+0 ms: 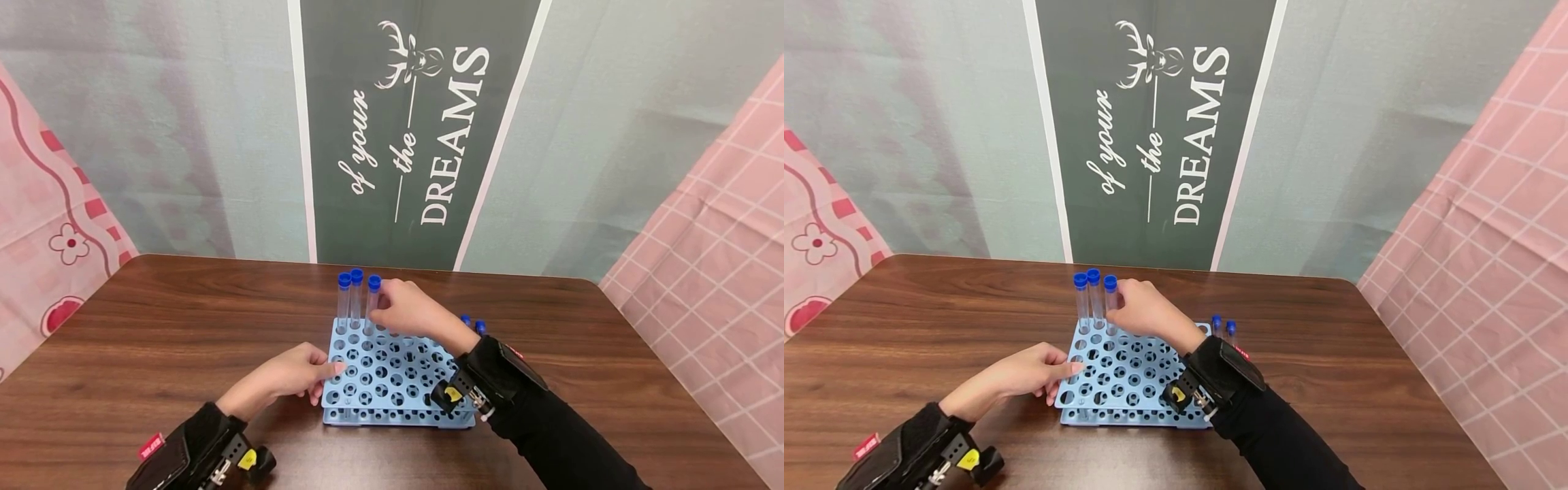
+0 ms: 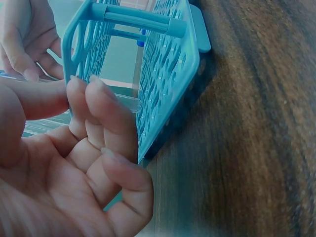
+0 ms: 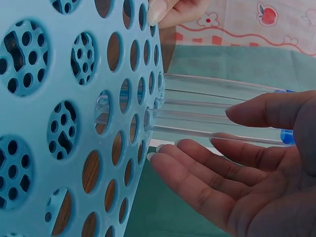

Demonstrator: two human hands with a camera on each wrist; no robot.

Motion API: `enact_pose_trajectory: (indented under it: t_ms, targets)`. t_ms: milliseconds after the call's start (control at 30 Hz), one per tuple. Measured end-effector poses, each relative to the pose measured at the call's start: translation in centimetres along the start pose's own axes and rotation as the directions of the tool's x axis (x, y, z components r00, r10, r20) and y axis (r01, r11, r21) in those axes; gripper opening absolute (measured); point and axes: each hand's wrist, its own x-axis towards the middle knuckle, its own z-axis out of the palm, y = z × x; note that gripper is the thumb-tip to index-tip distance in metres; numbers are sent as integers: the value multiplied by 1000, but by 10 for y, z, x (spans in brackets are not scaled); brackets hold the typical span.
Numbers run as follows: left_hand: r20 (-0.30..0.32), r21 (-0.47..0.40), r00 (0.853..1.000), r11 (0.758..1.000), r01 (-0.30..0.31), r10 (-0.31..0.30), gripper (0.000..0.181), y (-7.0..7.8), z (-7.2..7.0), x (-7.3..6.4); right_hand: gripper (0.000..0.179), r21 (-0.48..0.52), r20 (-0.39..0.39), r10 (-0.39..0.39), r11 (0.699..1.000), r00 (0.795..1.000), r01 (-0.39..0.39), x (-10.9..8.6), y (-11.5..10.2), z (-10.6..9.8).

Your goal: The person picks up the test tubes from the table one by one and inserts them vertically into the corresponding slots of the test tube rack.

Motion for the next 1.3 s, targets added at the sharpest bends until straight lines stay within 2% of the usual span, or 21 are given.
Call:
enact_pose_trajectory:
  t_ms: [267, 533, 867, 1300]
  targets:
    - [-3, -2, 1000, 1000, 1, -1, 35, 0, 0, 0, 15, 7, 1, 10, 1000, 1000, -10, -2, 1, 0]
    - [-11, -6, 1000, 1000, 3, -3, 34, 1, 0, 0, 13, -35, -4, 10, 999, 1000, -10, -5, 6, -2]
    - [-14, -8, 1000, 1000, 2, -2, 34, 0, 2, -1, 12, -107, 14, 1, 994, 1000, 0, -12, 19, -8]
    - [-12, -8, 1000, 1000, 5, -5, 35, 2, 1, -2, 12, -126, 37, 31, 992, 999, -26, -22, 33, -14]
